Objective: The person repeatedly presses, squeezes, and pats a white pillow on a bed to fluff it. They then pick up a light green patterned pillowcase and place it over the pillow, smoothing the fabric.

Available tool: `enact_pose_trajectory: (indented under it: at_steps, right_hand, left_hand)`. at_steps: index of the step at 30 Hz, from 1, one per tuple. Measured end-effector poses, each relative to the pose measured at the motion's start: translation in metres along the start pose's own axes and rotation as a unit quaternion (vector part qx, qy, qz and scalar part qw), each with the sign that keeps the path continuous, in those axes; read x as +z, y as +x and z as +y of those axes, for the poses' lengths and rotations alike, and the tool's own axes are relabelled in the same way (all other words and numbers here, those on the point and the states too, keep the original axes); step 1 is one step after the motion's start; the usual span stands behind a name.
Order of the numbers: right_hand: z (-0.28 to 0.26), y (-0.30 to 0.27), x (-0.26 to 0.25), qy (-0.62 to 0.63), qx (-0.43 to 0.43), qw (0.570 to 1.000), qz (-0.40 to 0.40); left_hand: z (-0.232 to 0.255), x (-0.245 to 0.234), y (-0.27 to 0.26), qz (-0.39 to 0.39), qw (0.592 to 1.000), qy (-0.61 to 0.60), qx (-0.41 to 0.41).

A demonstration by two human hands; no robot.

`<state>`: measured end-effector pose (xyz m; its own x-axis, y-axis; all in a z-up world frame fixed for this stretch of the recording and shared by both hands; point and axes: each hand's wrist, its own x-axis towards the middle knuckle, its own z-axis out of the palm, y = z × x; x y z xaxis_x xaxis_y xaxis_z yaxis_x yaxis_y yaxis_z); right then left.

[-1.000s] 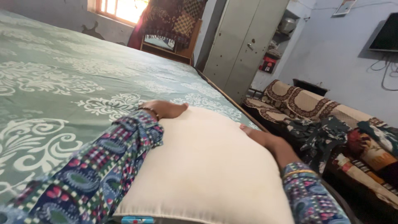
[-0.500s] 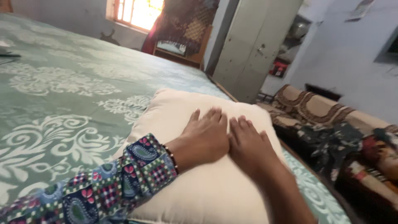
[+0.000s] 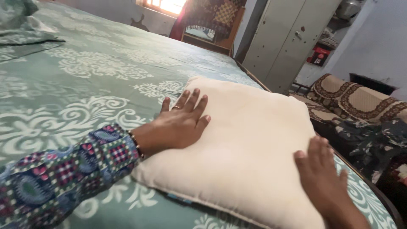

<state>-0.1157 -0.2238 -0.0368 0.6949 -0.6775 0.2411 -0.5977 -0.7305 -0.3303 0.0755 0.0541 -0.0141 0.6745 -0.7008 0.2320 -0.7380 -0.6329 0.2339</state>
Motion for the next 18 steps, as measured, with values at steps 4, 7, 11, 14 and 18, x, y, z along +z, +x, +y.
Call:
enact_pose_trajectory:
  at_steps: [4,7,11,14,18]
  right_hand:
    - [-0.014,-0.009,-0.029,-0.012,0.003,0.996,0.083]
    - [-0.044,-0.023,-0.042,0.045,-0.122,0.985,0.116]
    - [-0.082,-0.044,-0.019,-0.065,-0.218,0.971,0.073]
    - [-0.077,-0.067,-0.003,-0.069,-0.204,0.975,0.051]
    - [-0.045,-0.075,0.004,-0.045,-0.166,0.982,0.077]
  left_hand:
    - [0.021,-0.025,-0.003,0.035,0.999,-0.036,-0.006]
    - [0.065,-0.023,0.003,0.129,0.98,-0.124,0.083]
    - [0.092,-0.003,-0.006,0.125,0.974,-0.042,0.183]
    - [0.075,0.011,-0.027,0.025,0.984,-0.002,0.179]
    - [0.056,0.007,-0.034,0.006,0.986,0.039,0.162]
